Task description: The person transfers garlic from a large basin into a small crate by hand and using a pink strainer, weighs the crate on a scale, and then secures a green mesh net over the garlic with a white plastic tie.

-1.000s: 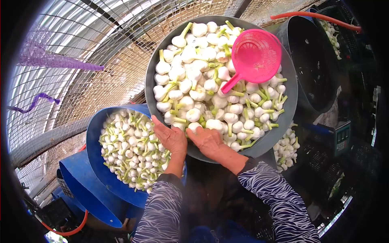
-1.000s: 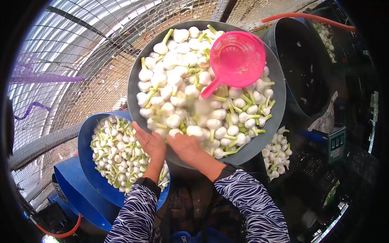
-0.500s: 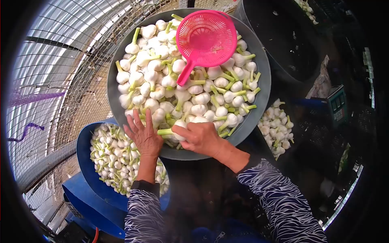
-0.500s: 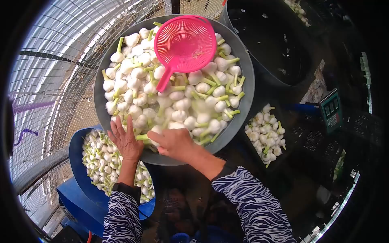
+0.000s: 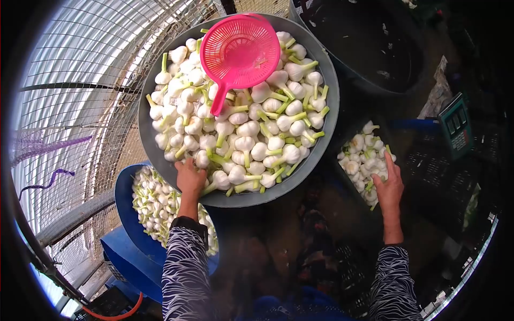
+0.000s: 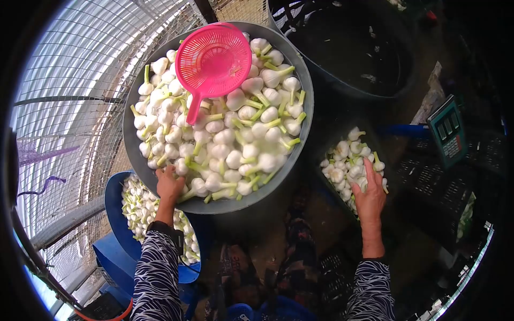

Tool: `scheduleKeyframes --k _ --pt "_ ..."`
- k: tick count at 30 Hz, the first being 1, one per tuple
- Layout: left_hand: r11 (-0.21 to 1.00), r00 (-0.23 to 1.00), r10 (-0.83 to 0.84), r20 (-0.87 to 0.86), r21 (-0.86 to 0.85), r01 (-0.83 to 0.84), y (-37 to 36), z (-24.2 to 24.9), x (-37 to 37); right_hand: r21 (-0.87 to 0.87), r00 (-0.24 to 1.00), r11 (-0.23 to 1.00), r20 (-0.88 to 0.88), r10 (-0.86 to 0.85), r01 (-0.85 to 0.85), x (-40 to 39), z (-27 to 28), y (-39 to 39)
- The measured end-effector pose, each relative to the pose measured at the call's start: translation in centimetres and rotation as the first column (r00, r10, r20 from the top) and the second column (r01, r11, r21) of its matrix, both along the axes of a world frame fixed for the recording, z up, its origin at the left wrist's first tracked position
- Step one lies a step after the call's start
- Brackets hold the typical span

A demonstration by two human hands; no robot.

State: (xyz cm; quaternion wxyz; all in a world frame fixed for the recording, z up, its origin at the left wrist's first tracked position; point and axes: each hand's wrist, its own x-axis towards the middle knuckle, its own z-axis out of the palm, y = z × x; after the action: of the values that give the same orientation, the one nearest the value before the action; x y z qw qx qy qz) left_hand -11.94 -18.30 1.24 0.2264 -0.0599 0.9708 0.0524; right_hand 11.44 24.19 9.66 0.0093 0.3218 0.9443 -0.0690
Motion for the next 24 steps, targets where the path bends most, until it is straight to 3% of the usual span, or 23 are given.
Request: scheduleKeyframes --k 2,4,6,7,8,10,11,12,14,16,19,21,24 --pt "0.999 0.997 -0.050 -0.059 -0.021 0.049 0.3 0.2 0.5 -0.343 0.974 0.937 -0.180 -0.137 0.068 -2.9 1.3 -1.6" --pt "0.995 0.988 -0.096 -0.121 -0.036 0.092 1.4 0.1 0.0 -0.439 0.941 0.892 -0.334 -0.050 -0.109 -6.9 1.7 -3.8" --pt "0.918 0.843 -0.269 -0.467 0.140 0.371 4.6 -0.5 -0.6 -0.457 0.906 0.857 -0.423 0.024 -0.236 -11.7 0.6 -6.1" --pt "0.914 0.924 -0.207 -0.322 0.273 0.300 6.9 -0.7 -1.1 -0.392 0.907 0.863 -0.390 0.157 -0.318 -13.9 -0.7 -6.8" --pt "0.896 0.975 -0.154 -0.162 0.393 0.207 9.2 -1.2 -1.6 -0.454 0.949 0.843 -0.252 0.191 -0.290 -16.3 -1.7 -7.5" --pt "0.966 0.992 -0.122 0.044 0.234 0.109 13.1 -2.5 -2.7 -0.457 0.977 0.863 -0.089 0.195 -0.214 -20.4 -4.8 -8.8" --pt "0.965 0.992 -0.120 0.041 0.239 0.107 14.1 -2.9 -2.5 -0.480 0.980 0.862 0.024 0.195 -0.160 -22.2 -5.4 -9.2" --pt "0.978 0.994 -0.105 0.037 0.187 0.097 14.9 -3.2 -2.3 -0.477 0.980 0.864 0.024 0.198 -0.163 -23.6 -6.2 -9.5" --pt "0.988 0.996 -0.082 0.034 0.134 0.077 15.1 -4.0 -1.9 -0.273 0.952 0.916 0.002 0.306 -0.294 -25.7 -7.7 -10.4" --pt "0.984 0.992 -0.084 0.096 0.167 0.067 14.6 -5.1 -1.7 -0.314 0.945 0.901 0.031 0.325 -0.299 -27.5 -8.1 -11.1" --pt "0.959 0.996 -0.040 0.085 0.282 0.014 13.8 -5.4 -1.7 -0.198 0.922 0.951 0.261 0.285 -0.238 -29.5 -8.5 -12.8" --pt "0.893 0.999 0.042 -0.009 0.448 -0.033 13.2 -5.4 -1.0 -0.196 0.910 0.956 0.313 0.273 -0.220 -30.4 -9.7 -13.2" --pt "0.807 0.990 0.126 0.055 0.576 -0.135 12.5 -5.0 -0.3 -0.155 0.913 0.975 0.353 0.204 -0.158 -31.3 -13.0 -13.6"
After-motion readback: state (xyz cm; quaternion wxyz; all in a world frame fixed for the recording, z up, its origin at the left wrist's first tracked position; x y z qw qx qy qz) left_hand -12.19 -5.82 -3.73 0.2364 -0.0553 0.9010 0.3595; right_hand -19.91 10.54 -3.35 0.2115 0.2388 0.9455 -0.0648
